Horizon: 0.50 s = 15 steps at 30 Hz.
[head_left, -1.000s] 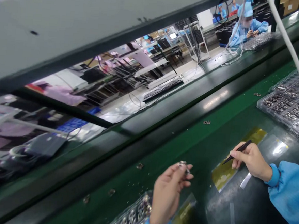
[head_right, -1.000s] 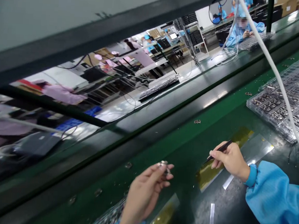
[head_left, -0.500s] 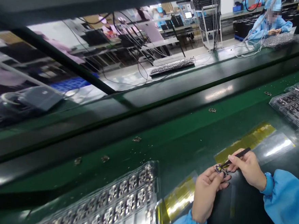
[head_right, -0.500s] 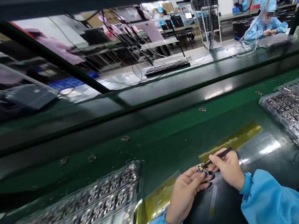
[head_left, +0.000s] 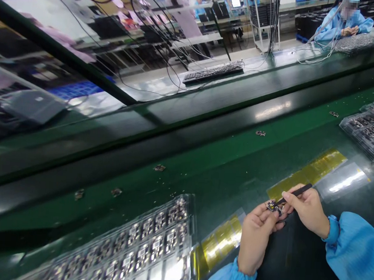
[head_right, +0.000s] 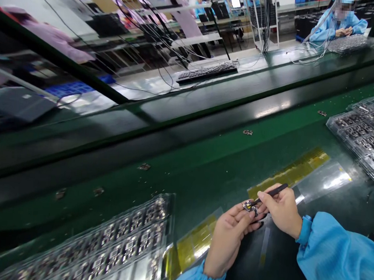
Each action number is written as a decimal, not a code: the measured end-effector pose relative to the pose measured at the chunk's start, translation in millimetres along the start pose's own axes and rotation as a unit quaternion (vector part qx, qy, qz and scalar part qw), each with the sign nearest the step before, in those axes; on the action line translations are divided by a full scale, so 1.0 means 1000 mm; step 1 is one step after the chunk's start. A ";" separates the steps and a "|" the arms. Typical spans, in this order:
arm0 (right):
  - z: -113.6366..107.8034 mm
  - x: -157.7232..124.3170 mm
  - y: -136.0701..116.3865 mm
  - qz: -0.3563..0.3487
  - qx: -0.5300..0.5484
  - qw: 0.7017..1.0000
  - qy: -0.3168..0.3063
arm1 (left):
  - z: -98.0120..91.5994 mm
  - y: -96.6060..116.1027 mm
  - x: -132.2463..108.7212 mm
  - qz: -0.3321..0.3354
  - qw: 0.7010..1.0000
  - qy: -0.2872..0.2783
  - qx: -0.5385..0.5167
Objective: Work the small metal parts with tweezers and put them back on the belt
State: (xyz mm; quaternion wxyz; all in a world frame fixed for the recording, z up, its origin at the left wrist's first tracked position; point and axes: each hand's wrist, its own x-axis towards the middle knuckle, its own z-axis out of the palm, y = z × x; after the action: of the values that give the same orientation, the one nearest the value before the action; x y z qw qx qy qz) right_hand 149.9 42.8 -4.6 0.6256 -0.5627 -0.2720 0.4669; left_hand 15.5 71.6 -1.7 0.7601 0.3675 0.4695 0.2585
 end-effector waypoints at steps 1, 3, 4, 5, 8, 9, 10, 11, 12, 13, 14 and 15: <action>0.001 0.000 0.000 -0.001 -0.002 1.000 0.000 | 0.000 0.000 0.000 0.000 1.000 -0.001 0.000; 0.002 -0.001 -0.001 -0.003 -0.006 1.000 0.003 | 0.000 0.001 -0.001 0.001 1.000 0.001 -0.001; 0.003 -0.002 -0.001 -0.005 -0.008 1.000 0.005 | 0.001 0.001 -0.001 0.001 1.000 0.003 -0.001; 0.003 -0.002 -0.001 -0.007 -0.009 1.000 0.006 | 0.001 0.001 -0.001 0.001 1.000 0.006 0.000; 0.003 -0.002 0.000 -0.010 -0.015 1.000 0.007 | 0.001 0.001 -0.002 0.004 1.000 0.006 0.003; 0.003 -0.002 0.000 -0.009 -0.016 1.000 0.007 | 0.001 0.001 -0.002 0.004 1.000 0.004 0.005; 0.003 -0.002 0.000 -0.008 -0.016 1.000 0.009 | 0.001 0.001 -0.002 0.005 1.000 0.001 0.006; 0.003 -0.002 0.000 -0.007 -0.016 1.000 0.010 | 0.000 0.001 -0.002 0.005 1.000 -0.001 0.008; 0.003 -0.002 0.000 -0.006 -0.017 1.000 0.011 | 0.000 0.001 -0.002 0.005 1.000 -0.002 0.009; 0.003 -0.002 0.000 -0.006 -0.017 1.000 0.012 | 0.000 0.001 -0.002 0.005 1.000 -0.004 0.009; 0.003 -0.002 0.000 -0.007 -0.017 1.000 0.012 | 0.000 0.001 -0.003 0.006 1.000 -0.004 0.010; 0.004 -0.002 0.000 -0.009 -0.017 1.000 0.012 | 0.000 0.001 -0.003 0.006 1.000 -0.004 0.009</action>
State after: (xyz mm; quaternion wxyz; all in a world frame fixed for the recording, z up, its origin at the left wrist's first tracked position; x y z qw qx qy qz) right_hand 146.1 42.9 -3.8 0.6228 -0.5767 -0.2775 0.4500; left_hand 14.5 70.3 0.6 0.7568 0.3785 0.4667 0.2574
